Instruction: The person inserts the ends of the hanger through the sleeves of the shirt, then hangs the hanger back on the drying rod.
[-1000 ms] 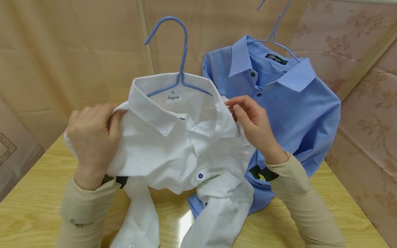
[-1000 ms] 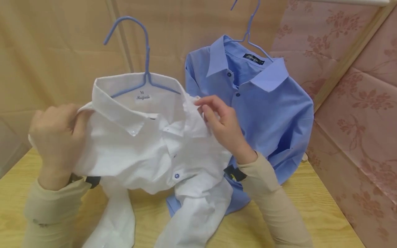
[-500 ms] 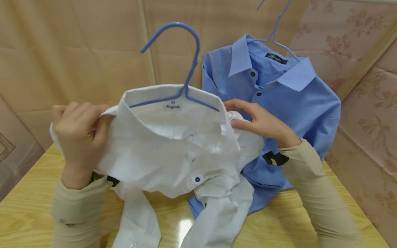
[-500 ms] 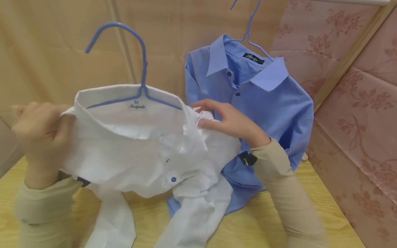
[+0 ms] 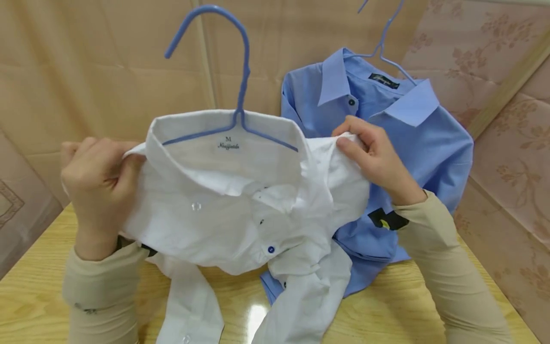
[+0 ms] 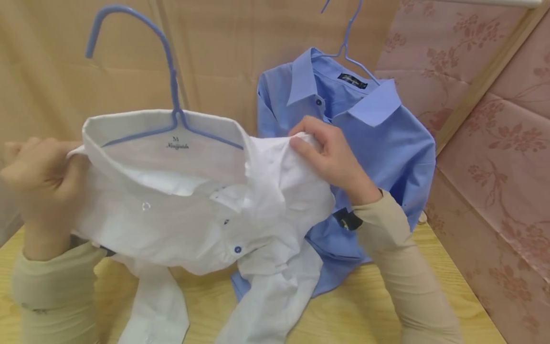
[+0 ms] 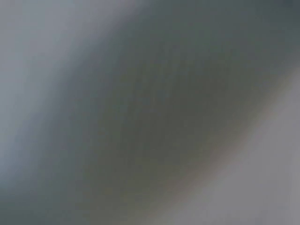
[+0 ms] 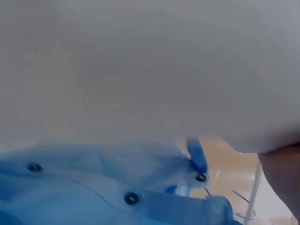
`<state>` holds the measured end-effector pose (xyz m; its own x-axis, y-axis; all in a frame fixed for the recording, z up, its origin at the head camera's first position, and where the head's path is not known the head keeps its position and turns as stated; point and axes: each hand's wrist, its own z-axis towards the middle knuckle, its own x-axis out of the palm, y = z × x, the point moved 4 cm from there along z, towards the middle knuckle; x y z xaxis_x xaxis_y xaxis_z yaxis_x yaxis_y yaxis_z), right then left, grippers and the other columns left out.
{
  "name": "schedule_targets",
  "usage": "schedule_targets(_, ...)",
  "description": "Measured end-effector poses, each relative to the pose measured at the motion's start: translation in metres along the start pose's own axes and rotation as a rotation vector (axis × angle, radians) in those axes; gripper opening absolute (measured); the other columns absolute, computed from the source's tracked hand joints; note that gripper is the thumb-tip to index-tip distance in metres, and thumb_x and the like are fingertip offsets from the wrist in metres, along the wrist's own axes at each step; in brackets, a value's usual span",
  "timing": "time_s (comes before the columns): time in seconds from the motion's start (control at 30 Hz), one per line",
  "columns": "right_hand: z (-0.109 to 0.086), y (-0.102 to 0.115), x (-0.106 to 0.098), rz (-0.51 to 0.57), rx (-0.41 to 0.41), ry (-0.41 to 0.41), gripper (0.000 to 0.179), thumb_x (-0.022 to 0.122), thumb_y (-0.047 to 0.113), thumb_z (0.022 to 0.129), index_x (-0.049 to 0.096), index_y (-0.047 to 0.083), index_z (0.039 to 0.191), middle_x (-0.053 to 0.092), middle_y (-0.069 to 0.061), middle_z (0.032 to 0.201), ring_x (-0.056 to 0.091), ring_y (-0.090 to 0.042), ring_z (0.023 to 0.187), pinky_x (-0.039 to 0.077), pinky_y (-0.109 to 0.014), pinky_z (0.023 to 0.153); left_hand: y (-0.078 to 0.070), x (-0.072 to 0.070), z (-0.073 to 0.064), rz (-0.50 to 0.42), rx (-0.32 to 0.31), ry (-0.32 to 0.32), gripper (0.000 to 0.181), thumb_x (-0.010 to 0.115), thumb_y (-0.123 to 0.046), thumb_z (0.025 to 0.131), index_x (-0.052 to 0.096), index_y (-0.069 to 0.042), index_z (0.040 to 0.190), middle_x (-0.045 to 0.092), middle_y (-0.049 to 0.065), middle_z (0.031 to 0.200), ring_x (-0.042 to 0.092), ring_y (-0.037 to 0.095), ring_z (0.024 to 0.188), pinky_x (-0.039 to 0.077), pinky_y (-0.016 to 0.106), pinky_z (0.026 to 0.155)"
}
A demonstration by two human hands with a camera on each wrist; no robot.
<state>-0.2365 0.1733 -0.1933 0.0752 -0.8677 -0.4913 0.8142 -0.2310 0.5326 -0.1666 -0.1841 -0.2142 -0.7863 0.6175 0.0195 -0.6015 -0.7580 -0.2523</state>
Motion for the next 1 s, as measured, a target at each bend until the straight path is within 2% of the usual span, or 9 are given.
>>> schedule_targets(0.1, 0.005, 0.009, -0.009, -0.079, -0.077, -0.140, 0.012, 0.057, 0.004, 0.085, 0.061, -0.007, 0.080, 0.051, 0.005, 0.072, 0.046, -0.011, 0.068, 0.035, -0.021, 0.058, 0.002, 0.000, 0.000, 0.014, -0.011, 0.008, 0.057, 0.058, -0.053, 0.081, 0.066, 0.001, 0.065, 0.058, 0.018, 0.057, 0.038, 0.035, 0.054, 0.026, 0.027, 0.073)
schedule_targets(0.27, 0.013, 0.028, -0.017, -0.259, -0.198, -0.356, 0.012, 0.062, 0.004, 0.081, 0.062, -0.008, 0.081, 0.046, 0.014, 0.074, 0.043, -0.004, 0.071, 0.031, -0.019, 0.062, 0.004, 0.000, -0.001, 0.057, -0.040, 0.011, 0.058, 0.057, -0.053, 0.081, 0.067, 0.003, 0.069, 0.059, 0.020, 0.060, 0.039, 0.035, 0.055, 0.027, 0.030, 0.070)
schedule_targets(0.43, 0.015, 0.056, -0.023, -0.560, -0.254, -0.643, 0.015, 0.062, 0.018, 0.083, 0.069, 0.005, 0.081, 0.051, -0.008, 0.075, 0.048, -0.022, 0.068, 0.033, -0.021, 0.066, 0.003, -0.003, -0.002, 0.104, -0.117, -0.042, 0.052, 0.061, -0.048, 0.081, 0.068, 0.003, 0.073, 0.060, 0.021, 0.064, 0.039, 0.033, 0.055, 0.024, 0.024, 0.066)
schedule_targets(0.5, 0.013, 0.066, -0.026, -0.656, -0.283, -0.763, 0.016, 0.061, 0.023, 0.084, 0.070, 0.010, 0.080, 0.053, -0.015, 0.078, 0.049, -0.030, 0.067, 0.035, -0.023, 0.065, 0.003, -0.004, -0.002, 0.108, -0.164, -0.078, 0.048, 0.064, -0.044, 0.080, 0.069, 0.003, 0.074, 0.060, 0.022, 0.064, 0.042, 0.020, 0.054, 0.023, 0.020, 0.065)
schedule_targets(0.57, 0.011, 0.072, -0.030, -0.704, -0.301, -0.823, 0.017, 0.066, 0.028, 0.081, 0.070, 0.013, 0.077, 0.055, -0.012, 0.078, 0.050, -0.029, 0.066, 0.037, -0.025, 0.065, 0.003, -0.007, -0.002, 0.101, -0.201, -0.123, 0.045, 0.065, -0.040, 0.080, 0.068, 0.005, 0.073, 0.058, 0.022, 0.063, 0.040, 0.006, 0.055, 0.024, 0.017, 0.063)
schedule_targets(0.67, 0.010, 0.077, -0.033, -0.711, -0.292, -0.784, 0.023, 0.071, 0.034, 0.076, 0.069, 0.012, 0.074, 0.056, -0.008, 0.072, 0.050, -0.026, 0.064, 0.037, -0.022, 0.064, 0.003, -0.012, 0.000, 0.076, -0.231, -0.195, 0.044, 0.066, -0.036, 0.080, 0.067, 0.007, 0.070, 0.055, 0.023, 0.061, 0.035, -0.011, 0.059, 0.024, 0.011, 0.061)
schedule_targets(0.77, 0.011, 0.077, -0.032, -0.688, -0.242, -0.679, 0.034, 0.069, 0.039, 0.077, 0.067, 0.005, 0.073, 0.053, -0.012, 0.070, 0.049, -0.027, 0.064, 0.034, -0.019, 0.064, 0.004, -0.013, 0.000, 0.060, -0.220, -0.227, 0.049, 0.067, -0.042, 0.078, 0.067, 0.006, 0.068, 0.055, 0.023, 0.060, 0.036, -0.011, 0.059, 0.024, 0.010, 0.061)
schedule_targets(0.9, 0.012, 0.071, -0.032, -0.662, -0.189, -0.554, 0.047, 0.055, 0.042, 0.086, 0.064, -0.002, 0.076, 0.054, -0.020, 0.080, 0.048, -0.034, 0.076, 0.032, -0.025, 0.072, 0.006, -0.009, -0.003, 0.078, -0.204, -0.191, 0.050, 0.066, -0.046, 0.077, 0.069, 0.003, 0.070, 0.057, 0.023, 0.061, 0.039, 0.004, 0.057, 0.025, 0.016, 0.064)
schedule_targets(1.0, 0.013, 0.060, -0.038, -0.522, -0.183, -0.418, 0.047, 0.046, 0.036, 0.091, 0.058, -0.007, 0.073, 0.061, -0.008, 0.090, 0.052, -0.028, 0.094, 0.035, -0.028, 0.084, 0.010, -0.007, -0.003, 0.092, -0.209, -0.165, 0.046, 0.065, -0.041, 0.079, 0.068, 0.004, 0.071, 0.055, 0.022, 0.061, 0.038, 0.004, 0.056, 0.023, 0.020, 0.061)
